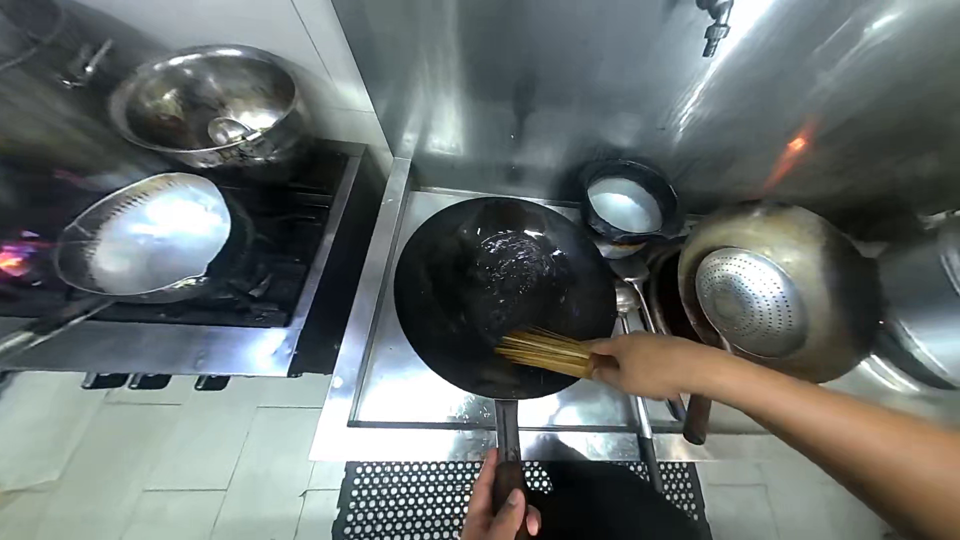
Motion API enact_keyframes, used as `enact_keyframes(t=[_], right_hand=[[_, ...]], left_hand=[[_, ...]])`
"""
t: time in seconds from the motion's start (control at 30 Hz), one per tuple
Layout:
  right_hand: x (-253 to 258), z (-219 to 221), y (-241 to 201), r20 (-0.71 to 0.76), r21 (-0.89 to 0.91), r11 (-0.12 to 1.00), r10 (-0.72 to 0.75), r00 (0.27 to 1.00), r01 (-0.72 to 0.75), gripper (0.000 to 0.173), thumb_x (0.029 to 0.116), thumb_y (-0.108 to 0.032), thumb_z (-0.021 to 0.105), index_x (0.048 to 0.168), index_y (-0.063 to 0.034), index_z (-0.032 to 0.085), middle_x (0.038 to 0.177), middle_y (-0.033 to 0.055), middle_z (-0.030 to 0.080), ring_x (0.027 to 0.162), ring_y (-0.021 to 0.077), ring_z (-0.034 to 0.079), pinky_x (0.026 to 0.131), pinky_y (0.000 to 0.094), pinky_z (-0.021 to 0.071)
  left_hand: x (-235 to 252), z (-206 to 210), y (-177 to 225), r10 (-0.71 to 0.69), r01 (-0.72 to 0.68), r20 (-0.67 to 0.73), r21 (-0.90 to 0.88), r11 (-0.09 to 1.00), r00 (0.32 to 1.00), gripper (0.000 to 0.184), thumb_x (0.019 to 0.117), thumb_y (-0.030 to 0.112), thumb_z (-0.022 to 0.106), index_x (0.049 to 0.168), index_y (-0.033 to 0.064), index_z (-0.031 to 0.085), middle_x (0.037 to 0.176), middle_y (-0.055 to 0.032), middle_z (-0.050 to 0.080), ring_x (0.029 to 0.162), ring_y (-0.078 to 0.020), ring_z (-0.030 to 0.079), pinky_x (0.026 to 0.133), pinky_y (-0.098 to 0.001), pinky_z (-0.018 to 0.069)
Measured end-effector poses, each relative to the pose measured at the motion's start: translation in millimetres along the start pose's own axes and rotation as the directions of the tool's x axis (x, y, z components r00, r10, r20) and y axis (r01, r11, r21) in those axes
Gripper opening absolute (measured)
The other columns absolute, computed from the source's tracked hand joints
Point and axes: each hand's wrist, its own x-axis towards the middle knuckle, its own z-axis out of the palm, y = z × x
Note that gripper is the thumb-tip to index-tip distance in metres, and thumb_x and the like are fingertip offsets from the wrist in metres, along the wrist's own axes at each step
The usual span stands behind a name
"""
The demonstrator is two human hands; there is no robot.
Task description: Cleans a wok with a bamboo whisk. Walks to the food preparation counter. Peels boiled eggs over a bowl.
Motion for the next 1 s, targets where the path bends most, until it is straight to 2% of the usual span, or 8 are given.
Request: enact_keyframes(t=[0.07,0.17,0.3,0.43,0.6,0.7,0.83,1.0], right_hand=[[20,-17,11,-0.039,-0.051,0.999,0.012,0.999,-0.014,0.049,0.1046,-0.046,0.053,0.153,-0.0352,0.049,0.107,0.0134,0.071,0.081,0.0298,0.069,0.071,0.0537,0.0565],[53,-60,41,-0.299,-0.198,0.970,0.073,0.951,-0.137,0.045,0.1012,-0.043,0.056,0.145,-0.0348,0.056,0.112,0.0181,0.071,0.100,0.0427,0.068,0.080,0.0692,0.0518],[70,-87,39,-0.552,-0.276,0.919,0.087,0.829,-0.280,0.057,0.1026,-0.038,0.052,0.158,-0.0330,0.040,0.105,0.0256,0.070,0.094,0.0488,0.068,0.070,0.0672,0.0519],[21,-44,23,-0.420,-0.288,0.920,0.128,0.898,-0.266,0.045,0.1018,-0.036,0.053,0.145,-0.0234,0.052,0.098,0.0223,0.070,0.090,0.0461,0.069,0.071,0.0660,0.0535],[-23,-13,12,-0.071,-0.154,0.985,0.071,0.995,-0.082,0.046,0.1031,-0.049,0.055,0.148,-0.0374,0.053,0.095,0.0073,0.070,0.073,0.0224,0.067,0.065,0.0463,0.0569],[16,-31,28,-0.186,-0.182,0.978,0.066,0.980,-0.100,0.042,0.1024,-0.044,0.057,0.143,-0.0341,0.058,0.108,0.0136,0.072,0.095,0.0354,0.070,0.080,0.0631,0.0545],[51,-73,33,-0.502,-0.308,0.892,0.142,0.853,-0.329,0.056,0.1023,-0.038,0.054,0.156,-0.0301,0.042,0.103,0.0266,0.069,0.093,0.0496,0.068,0.070,0.0676,0.0521],[-2,-46,15,-0.266,-0.371,0.889,0.174,0.948,-0.267,0.042,0.1015,-0.043,0.054,0.139,-0.0241,0.056,0.098,0.0175,0.070,0.089,0.0405,0.069,0.073,0.0631,0.0546]], left_hand=[[2,1,-7,0.031,-0.029,-0.028,0.041,0.999,0.999,0.067,0.1083,0.010,0.042,0.165,0.0185,0.007,0.086,-0.0102,0.058,0.050,-0.0157,0.056,0.040,-0.0299,0.0499],[4,5,-11,0.058,-0.055,-0.048,0.066,0.996,0.997,0.068,0.1078,0.009,0.043,0.165,0.0155,0.007,0.086,-0.0103,0.059,0.052,-0.0162,0.058,0.043,-0.0297,0.0513],[3,8,-11,0.054,-0.049,-0.069,0.064,0.997,0.996,0.068,0.1077,0.009,0.044,0.165,0.0153,0.008,0.086,-0.0108,0.058,0.052,-0.0161,0.058,0.042,-0.0289,0.0510],[1,8,-8,0.045,-0.041,-0.091,0.049,0.998,0.995,0.067,0.1076,0.009,0.044,0.165,0.0164,0.010,0.085,-0.0111,0.058,0.050,-0.0159,0.056,0.041,-0.0288,0.0500],[3,8,-13,0.061,-0.055,-0.076,0.073,0.996,0.995,0.068,0.1078,0.009,0.044,0.165,0.0155,0.008,0.083,-0.0106,0.059,0.049,-0.0166,0.057,0.041,-0.0307,0.0514],[5,8,-15,0.080,-0.073,-0.074,0.086,0.994,0.994,0.068,0.1076,0.008,0.044,0.165,0.0141,0.008,0.083,-0.0104,0.059,0.050,-0.0166,0.058,0.042,-0.0305,0.0521],[6,10,-15,0.074,-0.063,-0.105,0.101,0.993,0.992,0.068,0.1073,0.008,0.045,0.165,0.0152,0.010,0.082,-0.0113,0.059,0.048,-0.0167,0.056,0.040,-0.0298,0.0504],[10,5,-11,0.052,-0.037,-0.124,0.119,0.992,0.991,0.068,0.1075,0.010,0.048,0.165,0.0194,0.013,0.081,-0.0125,0.058,0.045,-0.0186,0.054,0.038,-0.0325,0.0506]])
